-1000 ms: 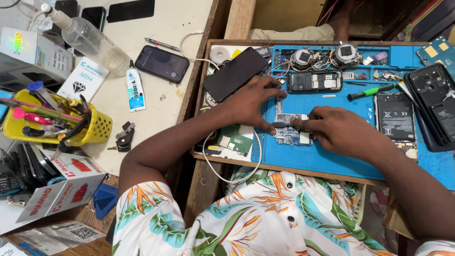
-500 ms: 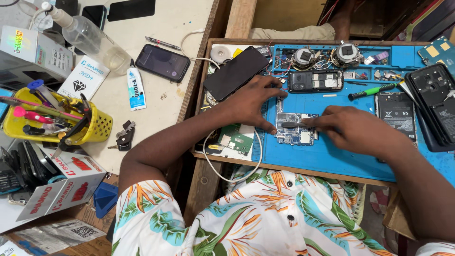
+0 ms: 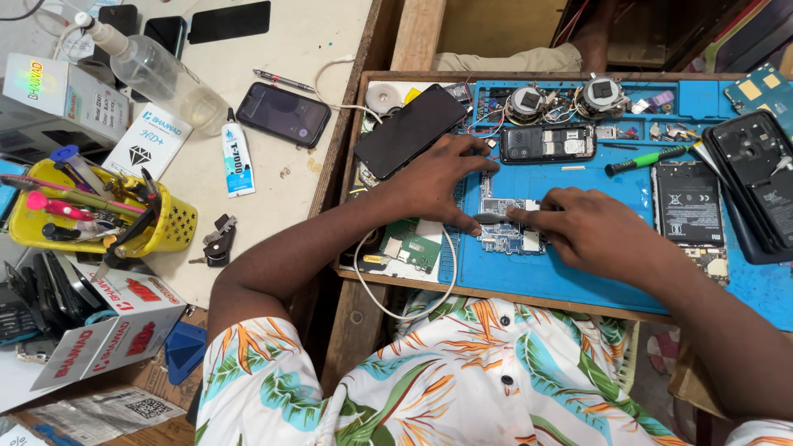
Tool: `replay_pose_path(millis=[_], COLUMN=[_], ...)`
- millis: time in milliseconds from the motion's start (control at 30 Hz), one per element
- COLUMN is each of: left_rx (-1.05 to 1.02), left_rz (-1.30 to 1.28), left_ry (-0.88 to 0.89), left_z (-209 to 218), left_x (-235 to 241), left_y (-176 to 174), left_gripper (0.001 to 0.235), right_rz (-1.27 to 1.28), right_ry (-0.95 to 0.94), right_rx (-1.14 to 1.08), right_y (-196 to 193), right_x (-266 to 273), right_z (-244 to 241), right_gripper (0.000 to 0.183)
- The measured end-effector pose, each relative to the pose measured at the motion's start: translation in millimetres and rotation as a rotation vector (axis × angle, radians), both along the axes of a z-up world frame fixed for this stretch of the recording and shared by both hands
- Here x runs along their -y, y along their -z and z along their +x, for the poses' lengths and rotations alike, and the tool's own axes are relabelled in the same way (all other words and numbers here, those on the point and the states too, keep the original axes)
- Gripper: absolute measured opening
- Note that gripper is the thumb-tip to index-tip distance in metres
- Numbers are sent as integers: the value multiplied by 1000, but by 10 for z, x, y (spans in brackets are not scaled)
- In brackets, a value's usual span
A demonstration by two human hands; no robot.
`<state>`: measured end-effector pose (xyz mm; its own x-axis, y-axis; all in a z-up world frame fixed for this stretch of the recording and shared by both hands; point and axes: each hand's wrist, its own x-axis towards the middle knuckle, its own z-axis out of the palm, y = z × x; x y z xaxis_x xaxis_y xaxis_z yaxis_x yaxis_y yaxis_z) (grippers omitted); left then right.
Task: The person uses a small metal tool to scrape and clean a blue circuit board on a blue mat. The person repeatedly scrapes different areas of the board while holding it steady with the other hand.
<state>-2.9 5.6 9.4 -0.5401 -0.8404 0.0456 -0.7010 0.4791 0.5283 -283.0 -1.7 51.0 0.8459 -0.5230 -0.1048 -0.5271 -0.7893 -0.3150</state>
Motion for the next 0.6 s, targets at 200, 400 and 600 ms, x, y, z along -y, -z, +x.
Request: replay_pose_path(millis=[200, 400, 600], left_rx=[-10, -22, -40], left_rz=[-28, -42, -20], left_ry=[2, 18, 11], left_z=[12, 40, 23], left_x=[2, 27, 30], left_y=[47, 91, 103], left_gripper=[98, 100, 98], right_rz=[104, -27, 151], right_ry=[87, -12, 189], right_rx=[-92, -5, -219], right_y=[-1, 86, -114], right_x=[95, 15, 90], right_z=[-180, -36, -187], right_gripper=[59, 69, 55])
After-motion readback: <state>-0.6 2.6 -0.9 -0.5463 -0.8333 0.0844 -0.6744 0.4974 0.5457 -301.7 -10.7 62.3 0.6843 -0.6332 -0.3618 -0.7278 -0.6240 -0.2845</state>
